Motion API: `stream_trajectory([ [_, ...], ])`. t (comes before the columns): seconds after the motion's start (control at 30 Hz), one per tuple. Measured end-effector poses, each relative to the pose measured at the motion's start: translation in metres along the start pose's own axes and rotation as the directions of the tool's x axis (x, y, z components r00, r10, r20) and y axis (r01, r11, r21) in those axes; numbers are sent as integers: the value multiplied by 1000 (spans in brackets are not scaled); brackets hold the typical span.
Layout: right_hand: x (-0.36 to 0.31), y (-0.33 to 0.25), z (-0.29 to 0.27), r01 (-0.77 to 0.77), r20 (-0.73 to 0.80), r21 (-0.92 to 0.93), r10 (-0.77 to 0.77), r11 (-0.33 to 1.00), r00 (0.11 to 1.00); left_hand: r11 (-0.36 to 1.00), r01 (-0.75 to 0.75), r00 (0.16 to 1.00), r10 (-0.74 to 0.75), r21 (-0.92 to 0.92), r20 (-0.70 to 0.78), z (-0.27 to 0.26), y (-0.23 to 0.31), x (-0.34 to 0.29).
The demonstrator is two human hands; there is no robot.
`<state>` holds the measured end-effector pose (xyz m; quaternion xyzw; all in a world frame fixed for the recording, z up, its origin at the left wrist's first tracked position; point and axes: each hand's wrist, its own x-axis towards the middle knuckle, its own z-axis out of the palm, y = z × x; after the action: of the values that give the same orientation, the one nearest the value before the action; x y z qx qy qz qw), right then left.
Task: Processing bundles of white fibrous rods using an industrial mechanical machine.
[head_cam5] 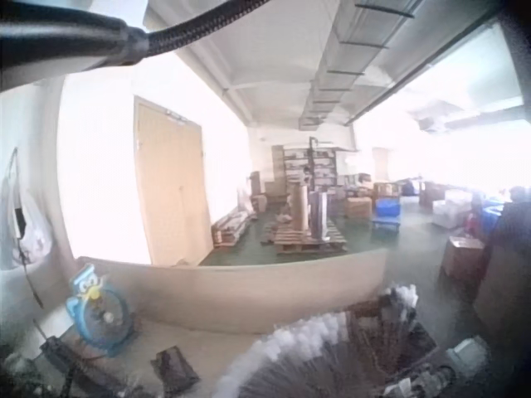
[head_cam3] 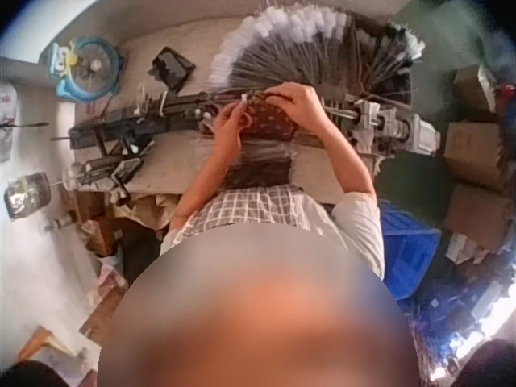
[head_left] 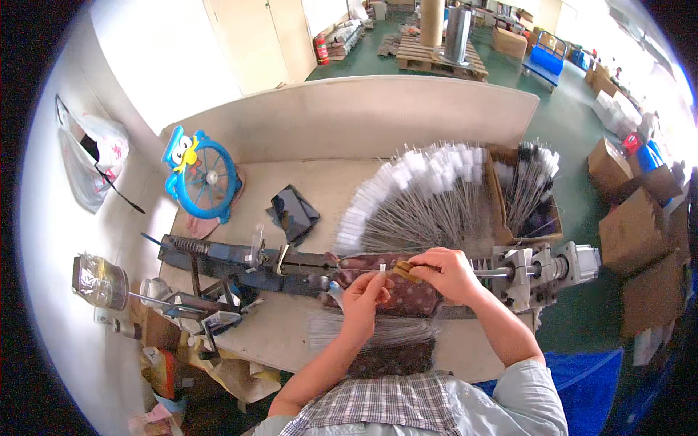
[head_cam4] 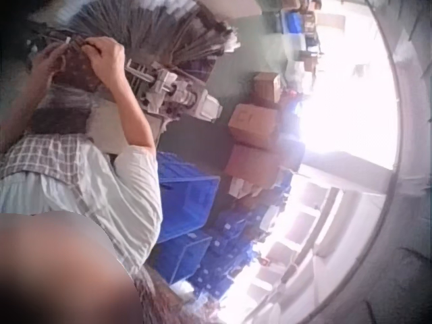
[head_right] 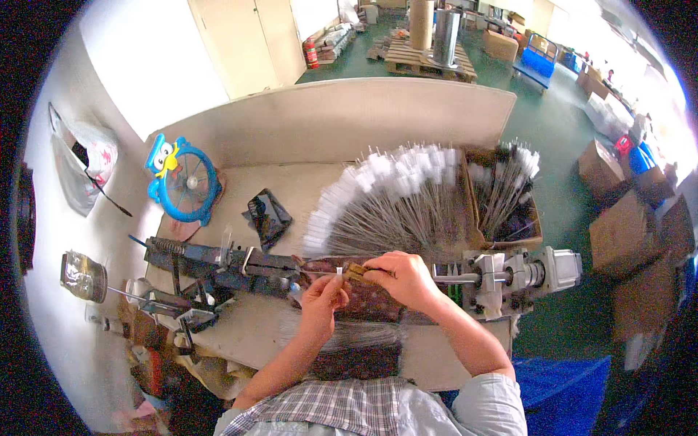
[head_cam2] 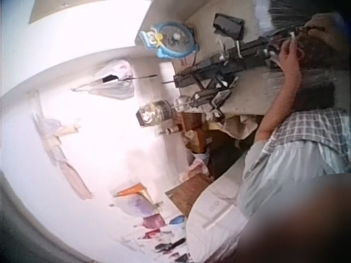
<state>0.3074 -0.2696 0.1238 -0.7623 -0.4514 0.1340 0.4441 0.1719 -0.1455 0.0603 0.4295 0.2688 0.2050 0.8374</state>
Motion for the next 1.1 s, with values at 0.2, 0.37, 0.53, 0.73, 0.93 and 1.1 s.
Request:
stream_trajectory([
  [0.2, -6, 8, -11, 23, 90, 147, -36, 989, 995, 997, -17, 998, 13, 82, 53, 12, -10, 1],
  [0.37, 2, -2, -10, 331, 39, -157, -329, 930, 943, 993, -109, 959, 114, 37, -259, 6, 3, -7],
  [0.53, 32, -18, 24, 388, -71, -374, -443, 843, 894, 995, -45, 958, 16, -93, -286, 0, 19, -13],
  [0.73, 40, -24, 56, 280, 92, -273, -265, 920, 960, 996, -4, 975, -17, -93, -219, -6, 21, -12],
  [0.93, 42, -20, 57, 165, 103, -179, -148, 970, 984, 996, 86, 987, -84, 5, -135, -8, 26, -13],
  [1.1, 35, -33, 54, 134, 66, -204, -123, 970, 990, 969, 104, 989, -124, -226, -75, -14, 20, -6],
])
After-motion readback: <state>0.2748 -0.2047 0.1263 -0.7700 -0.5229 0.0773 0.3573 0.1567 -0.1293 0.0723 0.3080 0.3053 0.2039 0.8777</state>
